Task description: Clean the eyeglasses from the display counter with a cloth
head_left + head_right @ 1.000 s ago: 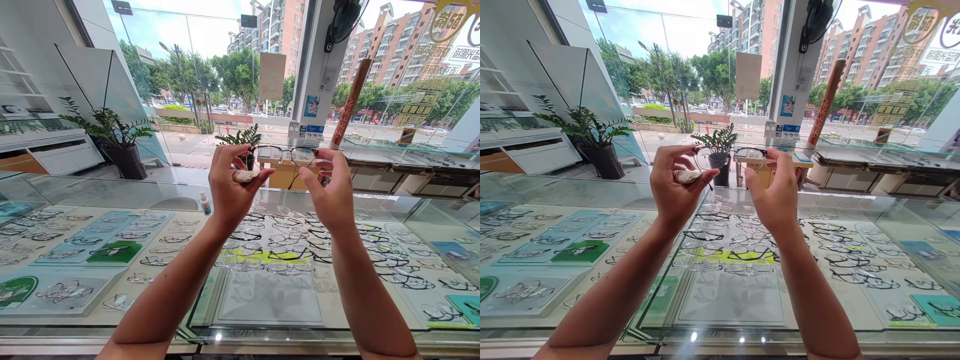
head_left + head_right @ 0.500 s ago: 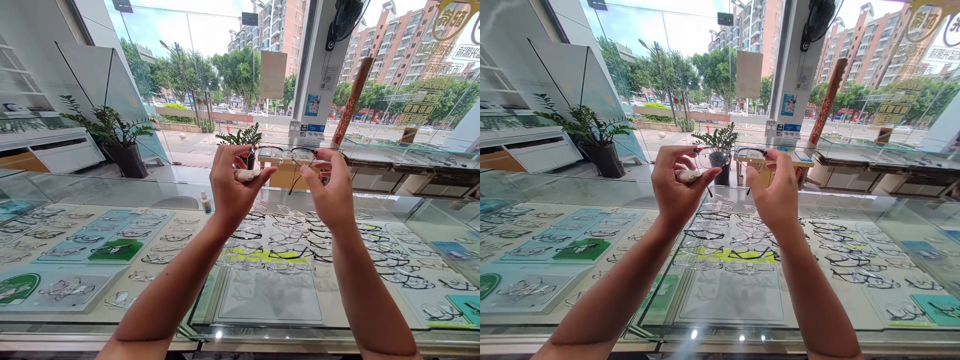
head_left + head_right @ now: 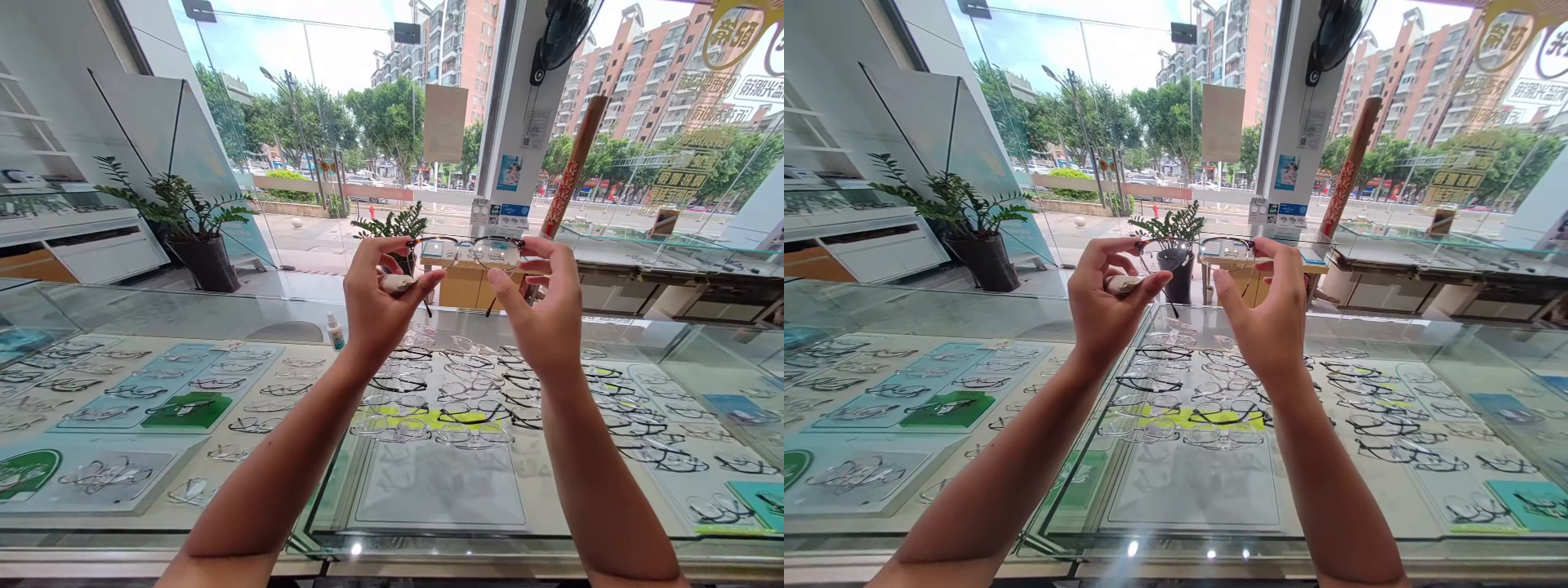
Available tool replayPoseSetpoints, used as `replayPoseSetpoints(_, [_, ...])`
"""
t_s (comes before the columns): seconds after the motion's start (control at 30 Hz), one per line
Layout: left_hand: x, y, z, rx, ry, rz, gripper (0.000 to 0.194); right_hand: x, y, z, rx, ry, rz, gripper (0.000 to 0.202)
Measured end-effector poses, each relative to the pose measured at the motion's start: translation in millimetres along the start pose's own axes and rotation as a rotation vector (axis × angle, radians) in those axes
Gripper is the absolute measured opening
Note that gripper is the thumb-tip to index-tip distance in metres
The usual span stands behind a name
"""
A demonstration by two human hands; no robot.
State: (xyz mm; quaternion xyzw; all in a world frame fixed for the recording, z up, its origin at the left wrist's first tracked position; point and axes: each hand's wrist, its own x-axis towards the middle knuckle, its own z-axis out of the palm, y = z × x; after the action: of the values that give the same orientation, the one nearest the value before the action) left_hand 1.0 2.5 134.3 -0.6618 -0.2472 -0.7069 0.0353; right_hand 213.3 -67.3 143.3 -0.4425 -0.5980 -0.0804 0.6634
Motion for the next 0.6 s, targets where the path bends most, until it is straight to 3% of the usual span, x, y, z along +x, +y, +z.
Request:
replayPoseSetpoints(0.23, [0.0, -1.7, 0.1, -0.002, -0.001, 0.000, 0.060, -0.5, 1.9, 0.9, -0.019, 0.000, -0.031, 0.048])
replayPoseSetpoints(0.6, [-0.7, 6.3, -2.9, 0.116, 0.042, 0.131, 0.059, 0.5, 3.4, 2.5, -0.020, -0.072, 0.056, 0.044])
